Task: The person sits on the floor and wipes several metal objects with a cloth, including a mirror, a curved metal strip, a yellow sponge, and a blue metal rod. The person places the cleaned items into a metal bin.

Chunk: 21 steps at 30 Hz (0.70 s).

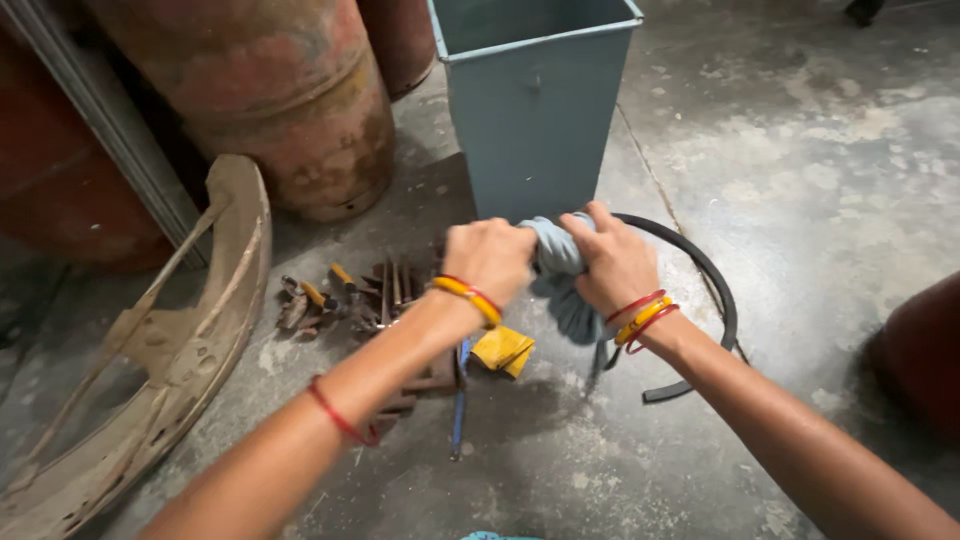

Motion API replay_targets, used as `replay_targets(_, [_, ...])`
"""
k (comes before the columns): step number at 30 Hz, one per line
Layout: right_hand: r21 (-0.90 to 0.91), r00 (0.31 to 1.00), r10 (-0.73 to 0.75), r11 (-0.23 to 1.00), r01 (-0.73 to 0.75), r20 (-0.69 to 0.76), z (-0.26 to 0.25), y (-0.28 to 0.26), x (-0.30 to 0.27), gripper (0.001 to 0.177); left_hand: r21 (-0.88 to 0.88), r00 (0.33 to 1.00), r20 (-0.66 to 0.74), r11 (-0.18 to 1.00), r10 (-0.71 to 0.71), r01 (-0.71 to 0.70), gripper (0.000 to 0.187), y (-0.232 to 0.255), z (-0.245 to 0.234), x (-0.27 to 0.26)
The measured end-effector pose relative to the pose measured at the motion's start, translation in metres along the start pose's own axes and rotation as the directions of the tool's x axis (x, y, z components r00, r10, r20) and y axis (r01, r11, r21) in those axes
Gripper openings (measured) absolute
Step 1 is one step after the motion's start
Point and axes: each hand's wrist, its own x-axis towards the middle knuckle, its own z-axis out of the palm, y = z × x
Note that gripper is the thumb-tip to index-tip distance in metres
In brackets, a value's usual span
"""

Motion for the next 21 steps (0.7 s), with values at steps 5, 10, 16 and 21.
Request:
replay_targets(5, [-0.225, 0.973, 0.23, 0.947, -0.228, -0.019, 0.001, 0.092, -0.032, 0.056, 0.047, 0.992, 0.008, 0.991, -0.123, 0.123, 0.025, -0.064, -0.046, -0.02])
replay_targets(10, [-0.27, 0.869, 0.462, 0.872, -0.408, 0.178, 0.006, 0.139, -0.074, 0.048, 0.12, 0.954, -0.031, 0.946, -0.299, 0.3, 0.028, -0.094, -0.047, -0.029])
replay_targets(16, [0.187, 0.933, 0.16, 0.955, -0.229, 0.323, 0.011, 0.117, -0.067, 0.063, -0.108, 0.926, -0.184, 0.944, -0.329, 0.313, 0.022, -0.094, -0.02, 0.002])
replay_targets(21, [0.041, 0.968, 0.218, 0.976, -0.215, -0.122, -0.053, 0.018, -0.045, 0.074, 0.44, 0.954, -0.232, 0.854, -0.19, 0.277, 0.017, -0.109, 0.001, 0.03])
